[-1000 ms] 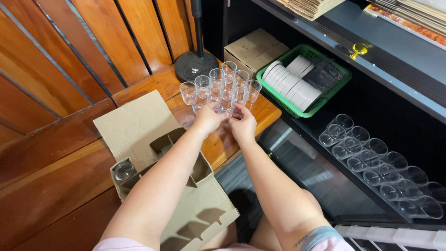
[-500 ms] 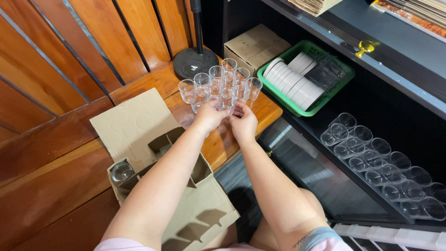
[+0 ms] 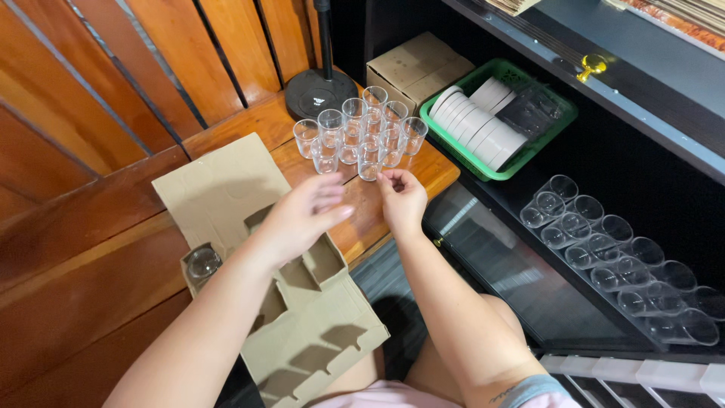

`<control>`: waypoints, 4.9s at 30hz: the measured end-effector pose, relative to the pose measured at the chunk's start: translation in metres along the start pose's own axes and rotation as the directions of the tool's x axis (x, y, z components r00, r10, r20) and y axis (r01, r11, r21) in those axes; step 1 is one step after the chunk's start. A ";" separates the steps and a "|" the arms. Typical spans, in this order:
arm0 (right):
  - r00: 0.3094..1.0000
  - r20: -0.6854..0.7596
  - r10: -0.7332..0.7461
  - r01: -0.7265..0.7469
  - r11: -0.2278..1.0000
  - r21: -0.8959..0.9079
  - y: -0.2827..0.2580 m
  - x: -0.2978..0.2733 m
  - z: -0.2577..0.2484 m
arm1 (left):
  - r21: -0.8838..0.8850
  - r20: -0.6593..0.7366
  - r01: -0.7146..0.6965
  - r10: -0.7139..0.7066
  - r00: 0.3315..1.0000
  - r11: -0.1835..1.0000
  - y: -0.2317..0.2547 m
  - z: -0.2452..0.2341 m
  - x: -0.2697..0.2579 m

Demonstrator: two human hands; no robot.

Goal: The person opens a cardboard box containing small clear glasses and removes them one by one, placing them on a wooden bench. The person then moves the glasses to a nearby shelf.

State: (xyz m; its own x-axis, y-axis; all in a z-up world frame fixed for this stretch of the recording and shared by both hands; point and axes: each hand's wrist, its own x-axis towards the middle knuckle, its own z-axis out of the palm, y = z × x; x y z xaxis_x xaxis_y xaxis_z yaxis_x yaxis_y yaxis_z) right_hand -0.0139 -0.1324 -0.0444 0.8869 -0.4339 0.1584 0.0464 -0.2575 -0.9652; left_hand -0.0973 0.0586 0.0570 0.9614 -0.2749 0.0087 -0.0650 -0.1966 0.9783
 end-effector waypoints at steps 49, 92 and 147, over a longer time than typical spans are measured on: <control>0.313 0.947 -0.072 0.680 0.713 -0.171 -0.120 -0.148 0.135 | 0.109 -0.674 0.328 -0.173 0.718 0.938 -0.112 -0.115 -0.145; 0.794 0.446 -0.414 0.015 0.746 0.666 -0.115 -0.124 0.058 | -0.562 -0.369 -0.046 -0.200 0.908 0.826 -0.044 -0.063 -0.068; 0.979 0.122 0.166 -0.182 0.973 0.140 -0.002 -0.027 0.037 | 0.405 -0.335 0.443 -0.321 0.886 0.800 -0.023 0.015 0.087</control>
State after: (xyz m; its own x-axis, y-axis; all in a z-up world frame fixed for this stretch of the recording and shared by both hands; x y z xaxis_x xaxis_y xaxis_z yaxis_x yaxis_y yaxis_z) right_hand -0.0208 -0.0884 -0.0539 0.9316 -0.3621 -0.0301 -0.0519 -0.0506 -0.9974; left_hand -0.0166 0.0251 0.0320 0.9621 0.1346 -0.2371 0.2655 -0.6600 0.7028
